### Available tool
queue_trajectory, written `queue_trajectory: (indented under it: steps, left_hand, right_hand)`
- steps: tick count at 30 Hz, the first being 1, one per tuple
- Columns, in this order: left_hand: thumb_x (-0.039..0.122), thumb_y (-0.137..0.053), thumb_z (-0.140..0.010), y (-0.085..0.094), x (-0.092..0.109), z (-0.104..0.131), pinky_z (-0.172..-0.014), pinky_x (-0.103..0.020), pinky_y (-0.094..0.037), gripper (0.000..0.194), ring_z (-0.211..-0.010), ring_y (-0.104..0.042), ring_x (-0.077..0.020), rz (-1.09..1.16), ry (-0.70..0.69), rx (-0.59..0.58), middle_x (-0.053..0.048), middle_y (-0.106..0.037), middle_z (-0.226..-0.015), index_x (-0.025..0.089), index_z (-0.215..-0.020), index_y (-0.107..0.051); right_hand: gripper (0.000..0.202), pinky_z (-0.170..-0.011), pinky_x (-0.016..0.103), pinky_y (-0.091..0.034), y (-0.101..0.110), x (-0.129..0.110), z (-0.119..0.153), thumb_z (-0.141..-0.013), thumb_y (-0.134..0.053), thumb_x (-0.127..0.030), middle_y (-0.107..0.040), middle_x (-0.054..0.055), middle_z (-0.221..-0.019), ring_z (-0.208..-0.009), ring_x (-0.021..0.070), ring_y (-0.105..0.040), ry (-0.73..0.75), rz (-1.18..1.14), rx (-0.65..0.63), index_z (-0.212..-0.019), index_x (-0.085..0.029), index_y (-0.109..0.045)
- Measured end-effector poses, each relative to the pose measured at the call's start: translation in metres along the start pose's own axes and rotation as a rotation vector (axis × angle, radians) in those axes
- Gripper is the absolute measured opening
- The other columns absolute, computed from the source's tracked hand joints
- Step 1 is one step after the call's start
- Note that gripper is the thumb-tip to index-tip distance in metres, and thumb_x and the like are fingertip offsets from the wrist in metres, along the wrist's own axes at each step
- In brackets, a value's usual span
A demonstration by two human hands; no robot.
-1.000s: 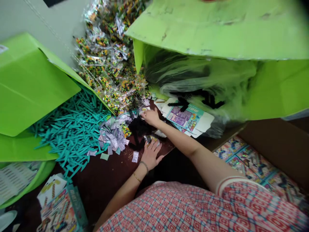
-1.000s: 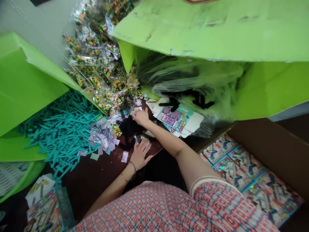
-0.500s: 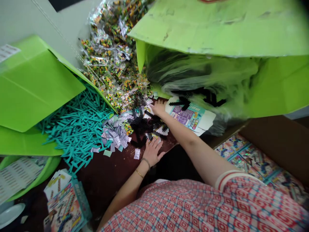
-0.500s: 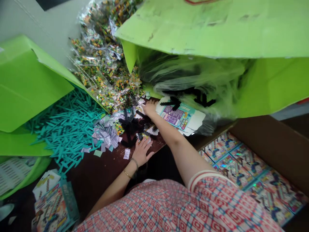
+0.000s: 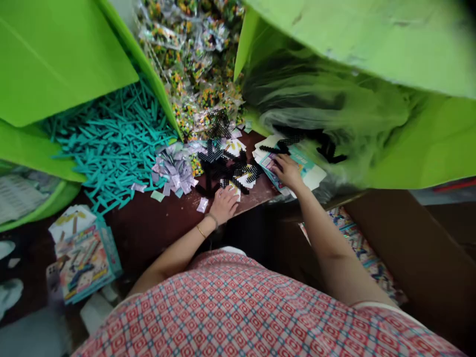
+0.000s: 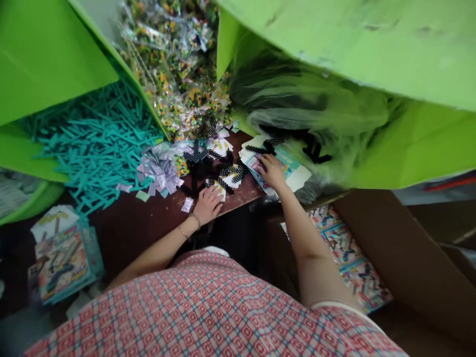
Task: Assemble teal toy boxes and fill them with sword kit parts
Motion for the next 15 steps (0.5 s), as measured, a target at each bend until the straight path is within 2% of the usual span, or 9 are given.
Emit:
queue_trajectory:
  steps: [2, 3, 4, 6, 8, 10, 12, 14, 15]
  left_hand:
    - [0.025, -0.056, -0.100, 0.005, 0.001, 0.004, -0.124, -0.064, -0.034, 0.033, -0.153, -0.045, -0.0373, 0.015, 0.017, -0.003, -0.014, -0.062, -0.154, 0.018, -0.129, -0.071]
    - [0.024, -0.057, -0.100, 0.009, 0.001, 0.008, -0.125, -0.064, -0.033, 0.033, -0.153, -0.044, -0.0372, 0.018, 0.025, 0.004, -0.015, -0.061, -0.155, 0.018, -0.129, -0.071]
    - [0.024, -0.057, -0.100, 0.014, 0.000, 0.013, -0.126, -0.064, -0.032, 0.034, -0.154, -0.044, -0.0369, 0.019, 0.035, 0.016, -0.015, -0.060, -0.155, 0.019, -0.130, -0.071]
    - [0.023, -0.057, -0.100, 0.025, -0.002, 0.029, -0.126, -0.064, -0.031, 0.034, -0.154, -0.044, -0.0362, 0.018, 0.064, 0.047, -0.015, -0.060, -0.155, 0.019, -0.131, -0.071]
    - [0.023, -0.057, -0.100, 0.034, -0.007, 0.049, -0.125, -0.064, -0.032, 0.034, -0.152, -0.046, -0.0366, 0.015, 0.111, 0.078, -0.015, -0.063, -0.152, 0.019, -0.131, -0.071]
    - [0.023, -0.057, -0.100, 0.041, -0.014, 0.069, -0.124, -0.063, -0.034, 0.033, -0.149, -0.049, -0.0371, 0.019, 0.166, 0.105, -0.015, -0.065, -0.149, 0.019, -0.129, -0.072]
    - [0.024, -0.057, -0.101, 0.046, -0.020, 0.086, -0.123, -0.062, -0.035, 0.031, -0.147, -0.051, -0.0368, 0.034, 0.214, 0.135, -0.015, -0.067, -0.147, 0.019, -0.127, -0.073]
    - [0.024, -0.058, -0.100, 0.051, -0.024, 0.099, -0.123, -0.061, -0.036, 0.030, -0.147, -0.051, -0.0359, 0.061, 0.251, 0.161, -0.014, -0.067, -0.146, 0.020, -0.126, -0.073]
    - [0.024, -0.058, -0.100, 0.053, -0.025, 0.105, -0.123, -0.061, -0.036, 0.030, -0.147, -0.051, -0.0356, 0.079, 0.264, 0.167, -0.014, -0.068, -0.146, 0.021, -0.126, -0.073]
  right_hand:
    - [0.056, -0.126, 0.055, -0.036, -0.011, -0.019, 0.016, -0.101, -0.051, -0.041, -0.049, 0.017, -0.162, -0.153, 0.0318, -0.043, 0.180, -0.064, -0.080, -0.152, -0.018, -0.057]
    - [0.061, -0.125, 0.056, -0.035, -0.013, -0.024, 0.024, -0.100, -0.054, -0.046, -0.045, 0.019, -0.164, -0.154, 0.0338, -0.041, 0.182, -0.051, -0.081, -0.154, -0.017, -0.055]
    - [0.070, -0.124, 0.060, -0.033, -0.013, -0.023, 0.030, -0.097, -0.059, -0.052, -0.042, 0.023, -0.165, -0.154, 0.0383, -0.039, 0.118, -0.008, -0.050, -0.156, -0.014, -0.051]
    - [0.086, -0.118, 0.068, -0.032, -0.007, -0.014, 0.041, -0.092, -0.066, -0.059, -0.038, 0.033, -0.163, -0.153, 0.0487, -0.034, -0.104, 0.097, 0.047, -0.156, -0.005, -0.047]
    - [0.083, -0.110, 0.065, -0.038, -0.004, -0.011, 0.050, -0.094, -0.066, -0.058, -0.044, 0.039, -0.155, -0.147, 0.0517, -0.039, -0.234, 0.146, 0.089, -0.149, 0.001, -0.052]
    - [0.062, -0.097, 0.052, -0.044, -0.005, -0.023, 0.051, -0.099, -0.062, -0.050, -0.058, 0.038, -0.141, -0.131, 0.0441, -0.055, -0.198, 0.158, 0.055, -0.135, 0.001, -0.064]
    - [0.043, -0.083, 0.040, -0.043, -0.004, -0.043, 0.047, -0.103, -0.058, -0.040, -0.069, 0.030, -0.120, -0.104, 0.0304, -0.065, -0.121, 0.182, 0.012, -0.117, -0.003, -0.073]
    - [0.032, -0.074, 0.035, -0.036, 0.011, -0.058, 0.034, -0.104, -0.057, -0.032, -0.073, 0.021, -0.103, -0.084, 0.0200, -0.061, -0.097, 0.207, 0.003, -0.105, -0.007, -0.076]
    - [0.029, -0.072, 0.034, -0.033, 0.025, -0.062, 0.025, -0.105, -0.056, -0.028, -0.073, 0.018, -0.099, -0.079, 0.0175, -0.059, -0.113, 0.220, 0.020, -0.102, -0.008, -0.077]
Point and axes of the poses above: each hand's wrist, its own z-axis away from the middle knuckle, its own y-axis out of the back of the hand, x = y × z, the point moved 5 cm from there along -z, towards the middle knuckle
